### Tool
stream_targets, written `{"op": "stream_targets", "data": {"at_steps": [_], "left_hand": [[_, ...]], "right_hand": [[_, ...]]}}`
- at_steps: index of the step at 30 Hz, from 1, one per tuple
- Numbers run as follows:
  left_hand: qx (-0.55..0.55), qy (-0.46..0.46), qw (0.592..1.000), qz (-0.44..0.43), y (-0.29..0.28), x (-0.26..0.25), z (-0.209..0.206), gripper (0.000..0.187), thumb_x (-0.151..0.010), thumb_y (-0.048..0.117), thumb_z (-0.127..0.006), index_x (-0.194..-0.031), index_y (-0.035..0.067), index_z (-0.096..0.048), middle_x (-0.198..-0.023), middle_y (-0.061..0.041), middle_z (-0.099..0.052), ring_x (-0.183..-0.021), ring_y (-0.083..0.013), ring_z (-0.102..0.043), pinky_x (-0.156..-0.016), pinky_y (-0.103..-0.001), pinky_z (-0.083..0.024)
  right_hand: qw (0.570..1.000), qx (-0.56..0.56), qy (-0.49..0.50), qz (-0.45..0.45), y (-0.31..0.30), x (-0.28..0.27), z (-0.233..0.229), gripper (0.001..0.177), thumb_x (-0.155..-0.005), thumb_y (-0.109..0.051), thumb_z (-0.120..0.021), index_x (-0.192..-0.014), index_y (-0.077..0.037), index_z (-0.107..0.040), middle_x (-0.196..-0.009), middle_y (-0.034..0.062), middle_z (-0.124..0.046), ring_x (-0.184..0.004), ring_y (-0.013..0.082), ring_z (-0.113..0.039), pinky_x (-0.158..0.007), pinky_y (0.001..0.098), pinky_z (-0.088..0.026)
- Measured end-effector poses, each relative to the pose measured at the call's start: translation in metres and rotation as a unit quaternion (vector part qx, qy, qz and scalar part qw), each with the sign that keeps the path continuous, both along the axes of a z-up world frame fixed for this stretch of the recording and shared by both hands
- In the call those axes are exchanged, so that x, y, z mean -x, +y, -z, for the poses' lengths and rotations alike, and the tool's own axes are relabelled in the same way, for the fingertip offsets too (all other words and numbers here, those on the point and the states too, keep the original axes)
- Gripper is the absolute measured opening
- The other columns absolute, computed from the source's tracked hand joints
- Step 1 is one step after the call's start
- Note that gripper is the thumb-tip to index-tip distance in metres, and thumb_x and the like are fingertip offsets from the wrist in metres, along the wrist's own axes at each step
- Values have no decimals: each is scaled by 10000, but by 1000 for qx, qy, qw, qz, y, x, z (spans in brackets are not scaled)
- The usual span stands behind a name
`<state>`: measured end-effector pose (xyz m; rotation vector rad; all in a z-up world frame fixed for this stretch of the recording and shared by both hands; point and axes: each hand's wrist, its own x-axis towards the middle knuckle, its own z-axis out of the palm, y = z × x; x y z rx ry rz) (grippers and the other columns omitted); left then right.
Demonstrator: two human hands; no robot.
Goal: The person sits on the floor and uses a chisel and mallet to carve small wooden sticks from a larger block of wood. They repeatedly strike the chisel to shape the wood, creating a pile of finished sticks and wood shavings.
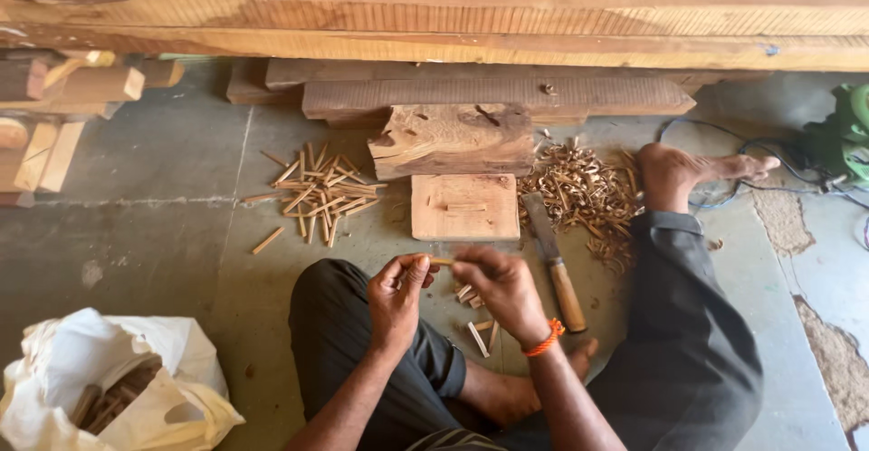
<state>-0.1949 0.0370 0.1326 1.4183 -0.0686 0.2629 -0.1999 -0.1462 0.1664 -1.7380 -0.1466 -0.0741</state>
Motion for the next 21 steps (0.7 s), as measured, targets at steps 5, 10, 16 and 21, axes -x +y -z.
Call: {"op": "stream_targets", "data": {"at_steps": [5,10,16,21], "left_hand": [[-96,-6,994,58,17,8,22,234,-970,243,-709,-975,17,-768,-802,-54,-764,-727,-91,-678,-656,-246,-562],[-107,6,994,3,32,-8,19,245,-1007,252,-676,-1041,19,-743,-837,-51,-773,-753,-99,-711,-678,-272,-601],[-259,-83,931,-244,117,-46,-70,562,-933,79,-714,-1454,12,-514,-1137,-103,-632,-800,-124,-623,-623,-245,-560],[-281,-242,893,-254,125,38,-125,170,-1051,-22,-692,-1216,15,-700,-1123,-93,-680,-778,-88,-562,-609,-183,-392]], "right_hand": [[995,59,-12,-77,-7,8,11,247,-913,-111,-726,-1153,-88,-781,-802,28,-810,-648,65,-726,-589,244,-608],[988,126,43,-79,-34,7,17,317,-900,-126,-727,-1214,-130,-773,-860,48,-840,-647,100,-741,-601,267,-626],[946,228,-125,192,-99,31,-27,454,-837,-156,-769,-1275,-94,-668,-1224,95,-701,-988,177,-708,-810,329,-582],[929,102,-280,218,-146,85,-79,236,-1056,-86,-623,-1286,-67,-670,-1249,122,-668,-1172,208,-618,-1066,321,-463]]}}
